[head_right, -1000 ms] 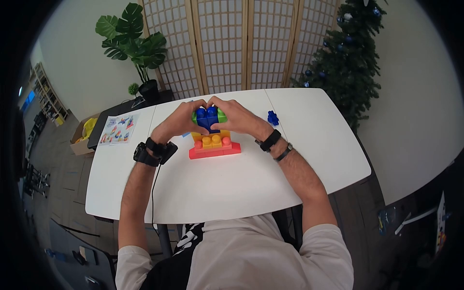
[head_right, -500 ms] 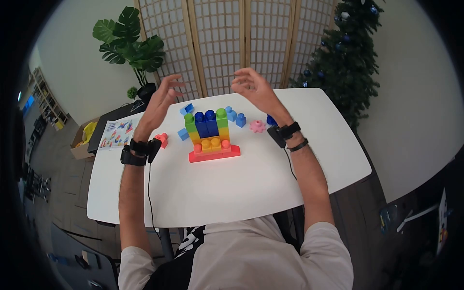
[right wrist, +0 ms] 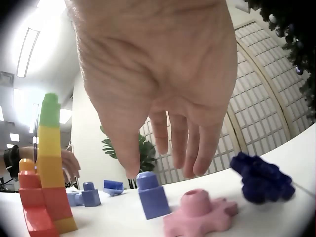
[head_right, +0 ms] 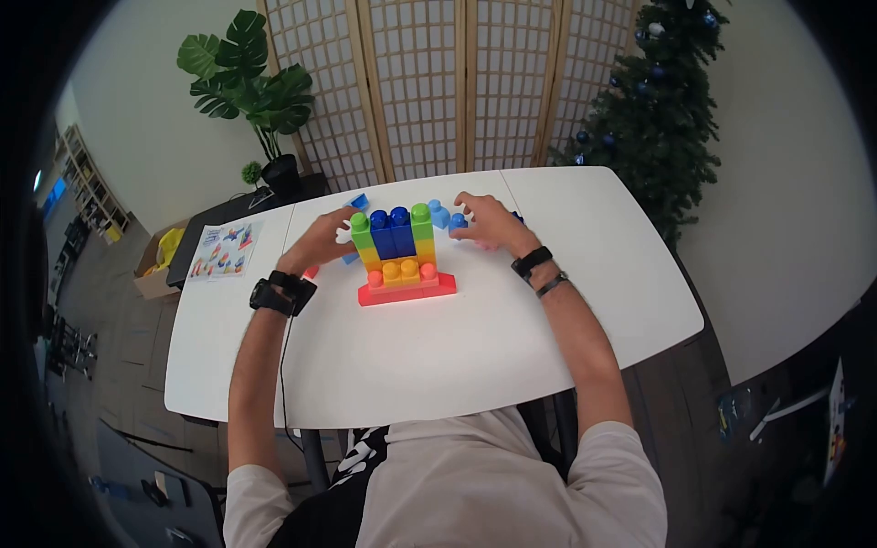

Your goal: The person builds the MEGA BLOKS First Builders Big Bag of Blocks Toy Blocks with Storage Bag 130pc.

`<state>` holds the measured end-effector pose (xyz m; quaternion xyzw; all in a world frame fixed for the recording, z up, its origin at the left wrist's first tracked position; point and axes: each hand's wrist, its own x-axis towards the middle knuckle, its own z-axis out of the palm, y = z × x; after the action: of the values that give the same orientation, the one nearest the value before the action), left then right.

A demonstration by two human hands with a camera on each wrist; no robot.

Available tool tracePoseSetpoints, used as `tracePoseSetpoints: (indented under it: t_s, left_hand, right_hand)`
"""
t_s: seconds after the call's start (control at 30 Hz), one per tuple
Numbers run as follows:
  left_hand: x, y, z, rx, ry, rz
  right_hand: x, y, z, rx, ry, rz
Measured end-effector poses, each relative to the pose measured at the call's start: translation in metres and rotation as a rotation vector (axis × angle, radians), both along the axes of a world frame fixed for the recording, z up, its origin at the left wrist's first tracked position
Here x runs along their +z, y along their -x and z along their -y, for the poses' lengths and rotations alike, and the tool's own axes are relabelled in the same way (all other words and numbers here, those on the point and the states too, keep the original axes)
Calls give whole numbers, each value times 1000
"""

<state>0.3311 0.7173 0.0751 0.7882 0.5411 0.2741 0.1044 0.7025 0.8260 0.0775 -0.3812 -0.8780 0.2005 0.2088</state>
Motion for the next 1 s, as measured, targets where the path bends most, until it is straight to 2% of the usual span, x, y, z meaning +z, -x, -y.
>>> tracePoseSetpoints:
  t_s: [0.07,0.1,0.17,0.23,0.27,0.33,0.37,0.43,0.5,0.57,0.63,0.73,0.8,0.9,1.0]
  left_hand:
    - [-33,-1,-25,-44,-77,-10]
    - [-55,1,-43,-37,-107,-101]
    - [-57,-5,-51,-27,-142,-192]
    - [-54,-12,-50,51,-18,-253]
    - [-47,-12,-47,51,-20,-251]
    - [-28,-11,-39,41,-160,-44]
    - [-13,-11,-33,37,-158,-45]
    - [18,-9,-24,145,-106,347]
    - [41,-5,-21,57,-65,617]
    - [76,-16,-1,67,-68,584]
    - [95,-26,10,-62,-6,672]
    - [113,-49,27,-102,34,643]
    - [112,-58,29,-124,60,615]
    - [96,-61,22,-172,0,496]
    - [86,-60,21,-159,57,404]
  right_hand:
    - [-7,13,4,-12,-72,41]
    - [-10,17,1,-24,-142,83]
    - [4,22,10,-26,-148,92]
    - [21,20,22,-144,207,30]
    - [18,17,14,-145,204,31]
    - [12,8,-10,21,26,-104]
    - [19,7,-12,18,27,-104]
    - [36,4,-12,89,-37,-324]
    - [62,8,2,108,4,-407]
    - [80,16,11,199,112,-637]
    - [97,24,25,233,114,-652]
    - [109,36,47,333,171,-609]
    - [102,44,50,426,97,-573]
    - [95,48,58,357,28,-426]
    - [80,49,58,372,81,-453]
